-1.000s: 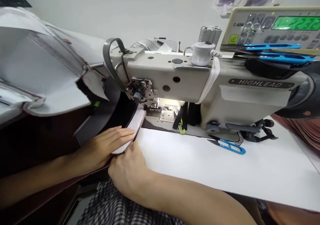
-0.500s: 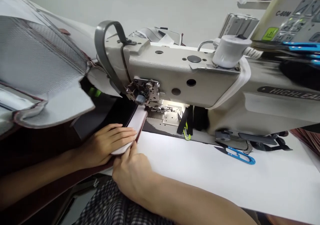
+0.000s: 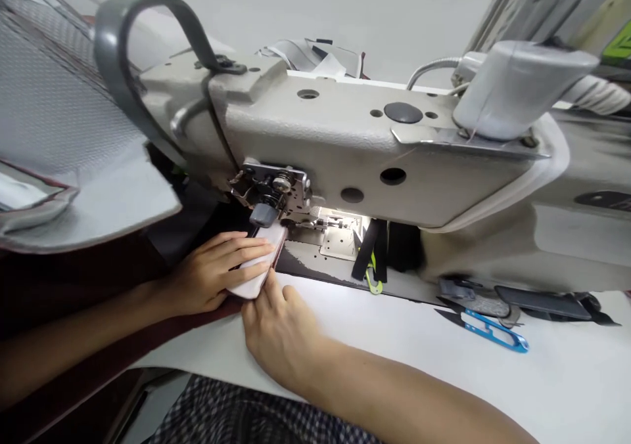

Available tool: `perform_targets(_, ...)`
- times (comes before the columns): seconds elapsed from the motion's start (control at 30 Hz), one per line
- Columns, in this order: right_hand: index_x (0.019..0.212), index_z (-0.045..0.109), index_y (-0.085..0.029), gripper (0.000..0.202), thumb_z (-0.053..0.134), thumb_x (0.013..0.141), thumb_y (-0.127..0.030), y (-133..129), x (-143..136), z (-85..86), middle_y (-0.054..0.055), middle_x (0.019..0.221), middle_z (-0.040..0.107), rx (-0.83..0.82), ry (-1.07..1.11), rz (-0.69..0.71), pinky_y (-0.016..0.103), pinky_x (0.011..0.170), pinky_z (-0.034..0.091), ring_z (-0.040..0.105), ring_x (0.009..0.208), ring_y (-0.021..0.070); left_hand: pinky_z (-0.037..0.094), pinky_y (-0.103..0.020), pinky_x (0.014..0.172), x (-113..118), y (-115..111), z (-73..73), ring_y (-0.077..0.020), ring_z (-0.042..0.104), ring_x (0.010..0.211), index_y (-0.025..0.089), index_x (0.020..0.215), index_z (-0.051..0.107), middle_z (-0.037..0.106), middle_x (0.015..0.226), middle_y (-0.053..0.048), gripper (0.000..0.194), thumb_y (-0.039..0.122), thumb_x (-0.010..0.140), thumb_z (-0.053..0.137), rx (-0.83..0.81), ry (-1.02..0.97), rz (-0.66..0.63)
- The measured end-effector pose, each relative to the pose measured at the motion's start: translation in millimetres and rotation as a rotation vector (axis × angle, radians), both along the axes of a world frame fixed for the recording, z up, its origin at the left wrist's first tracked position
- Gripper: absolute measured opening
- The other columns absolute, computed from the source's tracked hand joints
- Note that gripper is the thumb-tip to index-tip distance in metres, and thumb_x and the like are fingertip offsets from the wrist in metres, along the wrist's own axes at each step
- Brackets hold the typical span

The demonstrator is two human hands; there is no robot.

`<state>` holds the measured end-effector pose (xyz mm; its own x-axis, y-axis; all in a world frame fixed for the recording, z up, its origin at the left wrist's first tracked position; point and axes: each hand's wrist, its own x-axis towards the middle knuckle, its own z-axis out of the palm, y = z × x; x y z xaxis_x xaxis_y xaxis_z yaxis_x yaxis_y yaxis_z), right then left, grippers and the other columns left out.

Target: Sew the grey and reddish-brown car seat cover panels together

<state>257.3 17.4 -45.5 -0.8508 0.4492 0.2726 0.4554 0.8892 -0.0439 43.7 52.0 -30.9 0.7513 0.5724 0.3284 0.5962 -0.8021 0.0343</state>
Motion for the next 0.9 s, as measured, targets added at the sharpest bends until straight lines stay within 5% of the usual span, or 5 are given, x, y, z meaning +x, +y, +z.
perform_targets(0.17, 0.106, 0.064, -0.004, 0.022, 0.048, 0.091, -0.008, -8, 8, 3.4, 0.016, 0.095, 0.068, -0.037, 0.055, 0.033, 0.034, 0.057, 0.046, 0.058, 0.076, 0.0226, 0.04, -0.04, 0.1, -3, 5, 1.3, -0.0223, 0.058, 0.115, 0.022, 0.119, 0.061, 0.072, 0.113, -0.005, 0.033, 0.017, 0.089, 0.048, -0.022, -0.071, -0.021)
perform_targets(0.3, 0.11, 0.06, -0.007, 0.022, 0.051, 0.09, -0.01, -10, 10, 5.7, 0.013, 0.094, 0.066, -0.09, -0.013, -0.009, 0.032, 0.048, 0.042, 0.056, 0.061, 0.0183, 0.035, -0.042, 0.1, -1, 6, 6.7, -0.0205, 0.062, 0.106, 0.023, 0.114, 0.062, 0.074, 0.107, -0.003, 0.029, 0.016, 0.089, 0.05, -0.088, -0.118, -0.054)
perform_targets(0.57, 0.108, 0.058, -0.01, 0.017, 0.053, 0.091, -0.013, -3, 9, 8.6, 0.01, 0.09, 0.066, -0.117, -0.075, -0.012, 0.029, 0.044, 0.041, 0.06, 0.058, 0.0166, 0.033, -0.039, 0.1, -1, 6, 4.1, -0.0177, 0.064, 0.103, 0.024, 0.115, 0.064, 0.074, 0.11, -0.001, 0.029, 0.015, 0.092, 0.048, -0.13, -0.144, -0.062)
perform_targets(0.9, 0.123, 0.054, -0.011, 0.029, 0.046, 0.095, -0.012, 19, 8, 1.1, 0.011, 0.103, 0.066, -0.153, -0.096, -0.105, 0.031, 0.052, 0.045, 0.06, 0.067, 0.0167, 0.034, -0.038, 0.099, -3, 39, 4.6, -0.0153, 0.063, 0.098, 0.027, 0.113, 0.065, 0.074, 0.111, 0.001, 0.031, 0.014, 0.091, 0.047, -0.1, -0.091, -0.075)
